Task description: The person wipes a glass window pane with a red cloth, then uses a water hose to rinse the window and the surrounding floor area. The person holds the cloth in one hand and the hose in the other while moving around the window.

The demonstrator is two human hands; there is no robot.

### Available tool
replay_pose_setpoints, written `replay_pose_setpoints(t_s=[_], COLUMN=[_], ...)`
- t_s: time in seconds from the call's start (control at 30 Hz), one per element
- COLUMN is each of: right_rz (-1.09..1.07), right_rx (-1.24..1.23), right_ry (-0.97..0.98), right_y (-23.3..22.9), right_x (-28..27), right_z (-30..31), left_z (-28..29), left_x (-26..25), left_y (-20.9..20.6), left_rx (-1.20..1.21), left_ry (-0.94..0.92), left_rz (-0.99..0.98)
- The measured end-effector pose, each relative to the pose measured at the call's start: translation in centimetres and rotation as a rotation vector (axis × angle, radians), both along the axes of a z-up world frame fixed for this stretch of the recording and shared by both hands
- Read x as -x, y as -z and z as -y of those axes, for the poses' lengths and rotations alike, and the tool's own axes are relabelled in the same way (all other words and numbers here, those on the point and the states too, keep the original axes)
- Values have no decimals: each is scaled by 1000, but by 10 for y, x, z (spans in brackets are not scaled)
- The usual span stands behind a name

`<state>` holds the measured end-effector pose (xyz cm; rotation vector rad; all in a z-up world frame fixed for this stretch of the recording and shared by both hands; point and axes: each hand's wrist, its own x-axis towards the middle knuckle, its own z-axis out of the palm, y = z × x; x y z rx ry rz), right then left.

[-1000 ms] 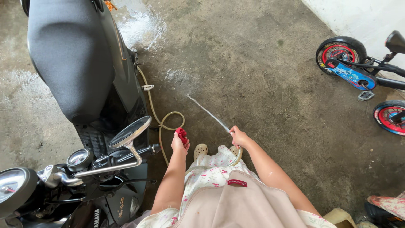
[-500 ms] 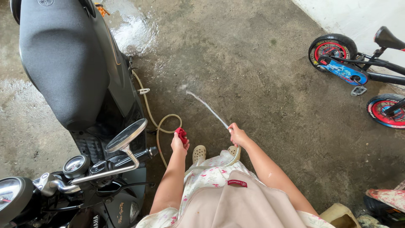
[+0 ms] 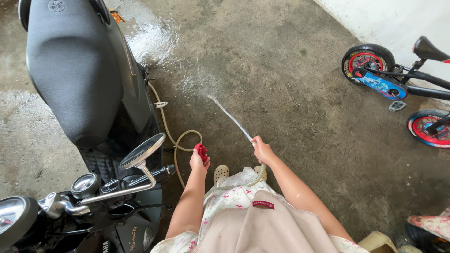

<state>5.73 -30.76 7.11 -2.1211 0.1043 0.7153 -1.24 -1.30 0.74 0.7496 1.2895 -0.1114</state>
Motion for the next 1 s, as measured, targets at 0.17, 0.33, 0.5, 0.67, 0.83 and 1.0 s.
replay_pose_setpoints(t_s=[0.17, 0.33, 0.5, 0.67, 0.83, 1.0], right_rz=[106, 324, 281, 146, -30, 50], right_rx=[-10, -52, -51, -13, 66, 41], right_ry=[11, -31, -14, -30, -79, -103], right_y=[4, 13, 12, 6, 2, -18], right_x=[-10, -18, -24, -35, -45, -69], right_z=[-8, -4, 8, 29, 63, 89], left_z=[0, 2, 13, 31, 63, 99], left_x=[-2, -7, -14, -23, -31, -45], left_y=[-8, -22, -34, -44, -44, -38], left_rx=[-6, -21, -36, -54, -39, -63], left_ry=[-18, -32, -38, -41, -45, -72], left_rz=[29, 45, 52, 67, 35, 59])
